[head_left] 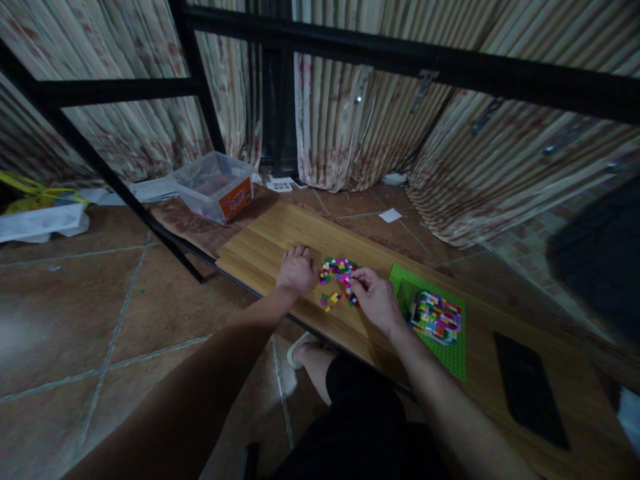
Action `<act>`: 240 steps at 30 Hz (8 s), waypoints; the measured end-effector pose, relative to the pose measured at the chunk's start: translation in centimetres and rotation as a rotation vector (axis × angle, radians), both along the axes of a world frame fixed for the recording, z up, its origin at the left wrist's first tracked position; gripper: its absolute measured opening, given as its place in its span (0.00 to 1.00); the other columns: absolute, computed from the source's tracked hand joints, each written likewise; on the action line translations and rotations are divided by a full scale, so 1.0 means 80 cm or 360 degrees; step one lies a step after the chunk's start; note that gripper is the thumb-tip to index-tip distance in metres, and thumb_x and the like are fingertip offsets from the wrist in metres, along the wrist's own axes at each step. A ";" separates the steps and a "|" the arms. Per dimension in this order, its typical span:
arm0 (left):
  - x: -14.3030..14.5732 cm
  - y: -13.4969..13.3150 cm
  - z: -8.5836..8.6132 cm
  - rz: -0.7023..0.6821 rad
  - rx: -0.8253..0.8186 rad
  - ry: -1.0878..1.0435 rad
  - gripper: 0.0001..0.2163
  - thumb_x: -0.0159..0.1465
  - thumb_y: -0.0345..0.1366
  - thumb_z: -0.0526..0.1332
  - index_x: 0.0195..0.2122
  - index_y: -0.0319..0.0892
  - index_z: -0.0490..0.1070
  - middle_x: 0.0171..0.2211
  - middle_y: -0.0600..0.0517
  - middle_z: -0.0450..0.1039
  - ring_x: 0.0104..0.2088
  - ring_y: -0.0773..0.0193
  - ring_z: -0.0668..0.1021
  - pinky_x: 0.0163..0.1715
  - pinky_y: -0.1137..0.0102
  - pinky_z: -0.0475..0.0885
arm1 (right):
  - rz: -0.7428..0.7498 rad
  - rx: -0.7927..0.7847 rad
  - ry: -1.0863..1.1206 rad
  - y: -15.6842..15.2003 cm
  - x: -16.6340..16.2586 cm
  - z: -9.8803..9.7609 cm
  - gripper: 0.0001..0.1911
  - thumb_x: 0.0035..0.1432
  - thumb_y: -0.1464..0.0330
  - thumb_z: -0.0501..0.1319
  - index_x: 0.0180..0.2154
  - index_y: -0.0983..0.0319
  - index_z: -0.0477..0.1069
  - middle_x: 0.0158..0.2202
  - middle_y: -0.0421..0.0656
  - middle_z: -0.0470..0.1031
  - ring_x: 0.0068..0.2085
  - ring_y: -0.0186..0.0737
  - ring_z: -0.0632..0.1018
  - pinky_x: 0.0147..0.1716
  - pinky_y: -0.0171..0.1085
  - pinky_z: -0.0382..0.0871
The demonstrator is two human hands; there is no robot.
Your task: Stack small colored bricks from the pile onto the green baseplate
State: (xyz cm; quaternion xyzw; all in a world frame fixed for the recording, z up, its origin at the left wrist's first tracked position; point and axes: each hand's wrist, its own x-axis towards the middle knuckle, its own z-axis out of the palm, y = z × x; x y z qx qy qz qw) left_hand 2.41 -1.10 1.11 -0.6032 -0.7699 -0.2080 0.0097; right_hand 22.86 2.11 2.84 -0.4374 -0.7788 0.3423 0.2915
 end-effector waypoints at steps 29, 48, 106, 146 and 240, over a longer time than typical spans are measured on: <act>-0.001 0.002 0.000 -0.0009 -0.0009 -0.0008 0.16 0.64 0.36 0.52 0.50 0.39 0.70 0.51 0.42 0.71 0.54 0.50 0.69 0.56 0.56 0.63 | 0.0109 0.0522 -0.0719 0.002 -0.017 0.005 0.09 0.58 0.69 0.61 0.41 0.59 0.77 0.42 0.46 0.74 0.47 0.44 0.72 0.51 0.43 0.64; 0.001 0.001 0.003 -0.0009 -0.0003 0.0014 0.15 0.64 0.36 0.51 0.49 0.39 0.70 0.51 0.42 0.71 0.53 0.50 0.70 0.55 0.56 0.64 | -0.0171 -0.0264 0.0593 -0.011 -0.003 0.013 0.14 0.54 0.57 0.62 0.38 0.60 0.73 0.21 0.34 0.70 0.23 0.32 0.71 0.24 0.32 0.65; 0.000 0.002 0.001 -0.0006 0.0010 -0.0004 0.16 0.64 0.36 0.51 0.50 0.39 0.70 0.51 0.41 0.71 0.53 0.50 0.69 0.56 0.55 0.64 | -0.0327 -0.1157 0.0850 0.003 0.034 0.020 0.22 0.32 0.65 0.78 0.33 0.61 0.79 0.31 0.43 0.82 0.33 0.39 0.82 0.32 0.36 0.78; 0.000 0.003 0.001 -0.0013 0.0018 -0.0002 0.17 0.64 0.36 0.51 0.51 0.38 0.70 0.51 0.42 0.71 0.54 0.50 0.70 0.55 0.56 0.64 | -0.0288 -0.0982 0.0617 0.009 0.027 0.020 0.16 0.33 0.67 0.75 0.29 0.62 0.78 0.25 0.39 0.79 0.26 0.33 0.77 0.28 0.32 0.74; 0.000 0.004 0.003 -0.0015 0.0005 -0.0012 0.16 0.64 0.35 0.51 0.50 0.39 0.71 0.52 0.42 0.71 0.54 0.50 0.70 0.56 0.55 0.64 | -0.0123 0.0392 -0.0580 -0.018 0.033 0.028 0.10 0.60 0.70 0.56 0.38 0.59 0.77 0.40 0.43 0.77 0.39 0.39 0.76 0.42 0.36 0.66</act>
